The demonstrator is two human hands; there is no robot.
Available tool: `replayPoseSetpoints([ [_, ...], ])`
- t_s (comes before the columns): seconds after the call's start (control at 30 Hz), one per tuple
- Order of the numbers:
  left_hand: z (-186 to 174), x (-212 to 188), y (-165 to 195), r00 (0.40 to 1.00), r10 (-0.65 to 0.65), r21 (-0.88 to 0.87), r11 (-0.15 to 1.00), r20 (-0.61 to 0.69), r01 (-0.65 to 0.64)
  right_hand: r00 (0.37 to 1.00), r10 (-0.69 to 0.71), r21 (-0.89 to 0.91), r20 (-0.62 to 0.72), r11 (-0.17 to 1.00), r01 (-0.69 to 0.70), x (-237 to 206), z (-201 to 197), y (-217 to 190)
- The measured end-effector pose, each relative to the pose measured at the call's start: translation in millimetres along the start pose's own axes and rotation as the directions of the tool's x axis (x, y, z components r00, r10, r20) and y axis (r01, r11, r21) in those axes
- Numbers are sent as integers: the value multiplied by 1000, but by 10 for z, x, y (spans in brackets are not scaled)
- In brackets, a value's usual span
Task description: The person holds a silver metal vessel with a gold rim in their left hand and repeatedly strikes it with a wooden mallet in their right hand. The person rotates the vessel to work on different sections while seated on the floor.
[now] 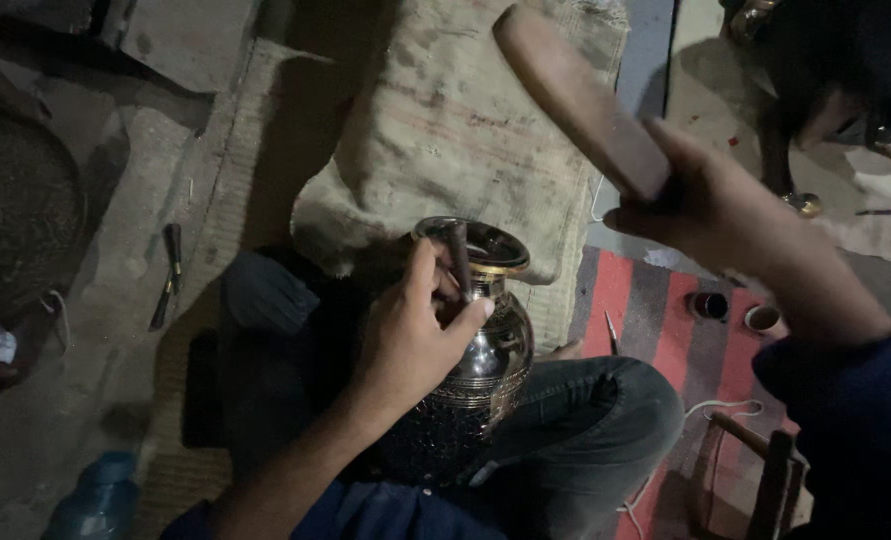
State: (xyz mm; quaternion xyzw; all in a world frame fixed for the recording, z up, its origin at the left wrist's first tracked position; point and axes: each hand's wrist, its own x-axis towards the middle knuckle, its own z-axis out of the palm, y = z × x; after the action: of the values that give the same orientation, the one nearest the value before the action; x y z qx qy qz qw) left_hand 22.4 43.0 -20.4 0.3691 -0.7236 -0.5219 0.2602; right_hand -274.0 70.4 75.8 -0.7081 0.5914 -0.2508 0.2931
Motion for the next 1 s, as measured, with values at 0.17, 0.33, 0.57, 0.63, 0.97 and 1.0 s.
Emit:
replayPoseSetpoints([
  [0.17,-17,26,59,1000,-17,10,1000,-10,17,965,249,-305,85,928,-213,17,-140,0],
  [0.33,-52,74,136,991,-116,6,993,65,116,831,539,-684,140,659,-312,37,-174,18],
  [0.57,-89,141,237,968,-204,23,979,145,203,751,648,-542,124,679,-496,-92,-151,240],
  [0.63,-82,141,278,962,-218,38,976,161,215,813,561,-443,157,775,-450,-157,-147,338],
  [0.97,-27,233,323,947,-180,87,983,267,163,671,736,-34,85,676,-736,-686,203,564],
  [1.0,-7,226,313,949,-166,62,986,267,155,618,784,140,60,606,-783,-758,283,566],
])
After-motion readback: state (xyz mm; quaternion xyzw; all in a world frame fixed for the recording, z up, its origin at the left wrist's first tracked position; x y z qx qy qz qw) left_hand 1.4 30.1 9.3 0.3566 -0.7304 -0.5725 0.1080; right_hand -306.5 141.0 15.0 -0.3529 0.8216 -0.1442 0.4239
